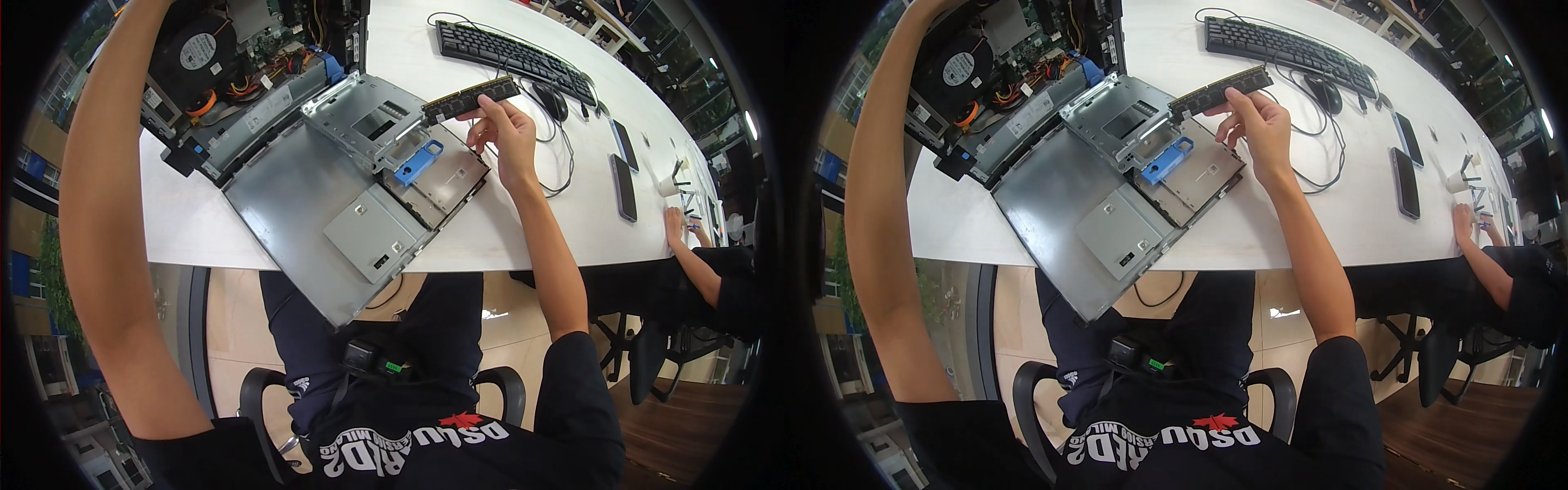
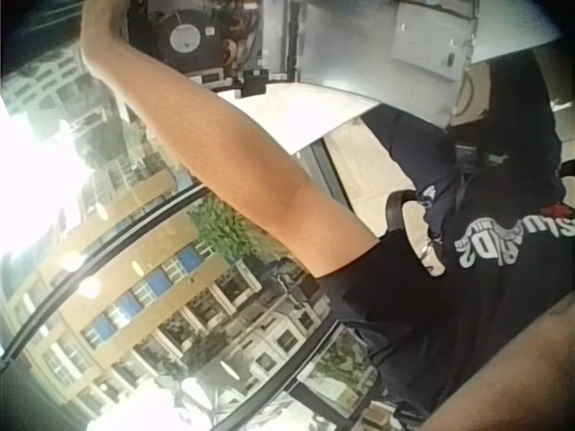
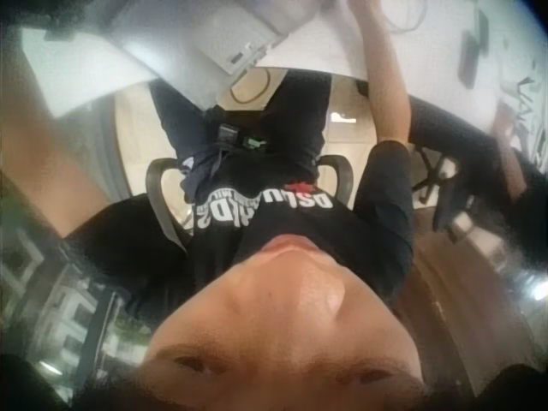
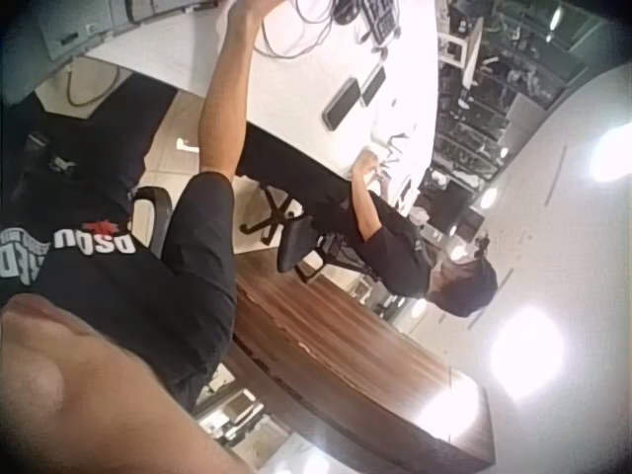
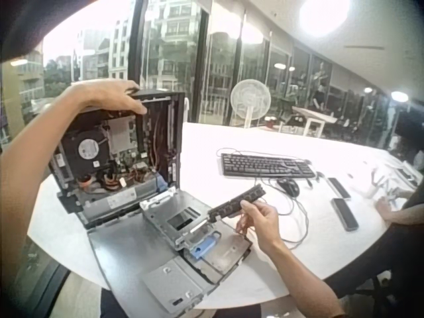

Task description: Disassembling a computer tower to remove internal components like RAM and cables.

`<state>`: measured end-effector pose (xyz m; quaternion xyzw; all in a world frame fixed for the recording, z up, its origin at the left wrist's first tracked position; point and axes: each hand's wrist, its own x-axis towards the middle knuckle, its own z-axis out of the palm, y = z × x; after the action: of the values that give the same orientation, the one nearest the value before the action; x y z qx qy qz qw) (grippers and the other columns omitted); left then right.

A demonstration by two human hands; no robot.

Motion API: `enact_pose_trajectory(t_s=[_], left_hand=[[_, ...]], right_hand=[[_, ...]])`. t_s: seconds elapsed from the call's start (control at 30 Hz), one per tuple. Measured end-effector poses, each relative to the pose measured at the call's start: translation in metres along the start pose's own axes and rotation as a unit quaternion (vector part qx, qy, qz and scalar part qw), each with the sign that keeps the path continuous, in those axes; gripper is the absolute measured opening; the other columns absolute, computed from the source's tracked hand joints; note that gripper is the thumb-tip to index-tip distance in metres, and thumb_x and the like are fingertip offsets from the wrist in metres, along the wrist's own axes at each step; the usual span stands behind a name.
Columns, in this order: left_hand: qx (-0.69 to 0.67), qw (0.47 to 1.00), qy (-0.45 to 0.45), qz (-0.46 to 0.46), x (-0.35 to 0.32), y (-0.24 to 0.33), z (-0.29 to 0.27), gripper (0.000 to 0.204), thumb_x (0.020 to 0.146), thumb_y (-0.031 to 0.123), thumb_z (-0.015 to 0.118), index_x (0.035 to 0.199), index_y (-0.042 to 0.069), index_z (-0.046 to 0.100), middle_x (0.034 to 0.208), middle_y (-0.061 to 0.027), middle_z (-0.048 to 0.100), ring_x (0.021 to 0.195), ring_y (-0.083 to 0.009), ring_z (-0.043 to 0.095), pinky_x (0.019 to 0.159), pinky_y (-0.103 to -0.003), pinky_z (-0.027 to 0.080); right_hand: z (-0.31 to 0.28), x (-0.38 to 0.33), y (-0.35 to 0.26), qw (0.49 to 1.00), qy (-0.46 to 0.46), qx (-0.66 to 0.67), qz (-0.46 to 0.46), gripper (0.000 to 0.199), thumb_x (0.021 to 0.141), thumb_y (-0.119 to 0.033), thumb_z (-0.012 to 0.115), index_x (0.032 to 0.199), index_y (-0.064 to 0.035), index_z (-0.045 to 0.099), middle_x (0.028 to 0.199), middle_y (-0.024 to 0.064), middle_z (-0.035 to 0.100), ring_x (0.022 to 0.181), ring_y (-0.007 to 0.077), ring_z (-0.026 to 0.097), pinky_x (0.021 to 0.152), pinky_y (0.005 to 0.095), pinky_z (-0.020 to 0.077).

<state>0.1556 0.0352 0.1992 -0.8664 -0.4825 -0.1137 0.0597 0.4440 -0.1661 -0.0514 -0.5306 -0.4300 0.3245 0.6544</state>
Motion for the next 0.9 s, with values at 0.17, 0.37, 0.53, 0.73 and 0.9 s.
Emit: enact_pose_trajectory(t_s=[0.17, 0.37, 0.53, 0.73, 0.9], left_hand=[[-0.026, 0.999, -0.032, 0.013, -0.008, 0.002, -0.006, 0.085, 0.085, 0.059, 0.07, 0.147, 0.003, 0.053, 0.143, -0.0225, 0.06, 0.128, -0.034, 0.059, 0.108, -0.045, 0.046], [0.027, 0.999, -0.019, -0.024, 0.013, -0.009, 0.003, 0.086, 0.086, 0.06, 0.069, 0.148, 0.003, 0.051, 0.145, -0.0224, 0.058, 0.132, -0.0335, 0.056, 0.111, -0.044, 0.044], [-0.011, 0.999, 0.019, 0.044, -0.014, 0.018, -0.01, 0.089, 0.086, 0.057, 0.071, 0.152, 0.002, 0.046, 0.151, -0.0249, 0.052, 0.138, -0.0359, 0.052, 0.115, -0.043, 0.042], [-0.114, 0.975, 0.134, 0.138, 0.09, -0.152, 0.071, 0.074, 0.089, 0.033, 0.077, 0.151, 0.003, 0.049, 0.128, -0.0174, 0.067, 0.113, -0.0224, 0.065, 0.098, -0.034, 0.05], [-0.196, 0.966, 0.084, 0.145, 0.112, -0.138, 0.095, 0.07, 0.093, 0.027, 0.073, 0.153, 0.005, 0.045, 0.133, -0.0186, 0.064, 0.114, -0.0236, 0.064, 0.102, -0.035, 0.048]], right_hand=[[0.0, 0.001, 0.002, 1.0, -0.01, -0.004, 0.001, 0.032, 0.101, -0.026, 0.066, 0.096, 0.0054, 0.069, 0.089, 0.0194, 0.076, 0.056, 0.0148, 0.067, 0.046, 0.0243, 0.0488], [0.005, 0.003, 0.002, 1.0, -0.017, 0.005, 0.01, 0.032, 0.1, -0.026, 0.066, 0.098, 0.0055, 0.07, 0.091, 0.0195, 0.077, 0.057, 0.0152, 0.067, 0.045, 0.0244, 0.0488], [-0.015, 0.001, -0.004, 1.0, -0.008, -0.021, 0.02, 0.033, 0.098, -0.034, 0.07, 0.092, -0.0019, 0.07, 0.088, 0.0157, 0.077, 0.058, 0.012, 0.066, 0.051, 0.0269, 0.0536], [0.01, 0.004, 0.011, 0.994, -0.072, 0.047, 0.063, 0.031, 0.101, -0.031, 0.067, 0.101, -0.0005, 0.071, 0.092, 0.0146, 0.078, 0.06, 0.0145, 0.071, 0.05, 0.0252, 0.0522], [-0.006, -0.002, -0.003, 0.993, -0.081, 0.061, 0.065, 0.027, 0.103, -0.025, 0.063, 0.11, 0.0007, 0.071, 0.094, 0.012, 0.077, 0.062, 0.0141, 0.071, 0.048, 0.0233, 0.0497]])
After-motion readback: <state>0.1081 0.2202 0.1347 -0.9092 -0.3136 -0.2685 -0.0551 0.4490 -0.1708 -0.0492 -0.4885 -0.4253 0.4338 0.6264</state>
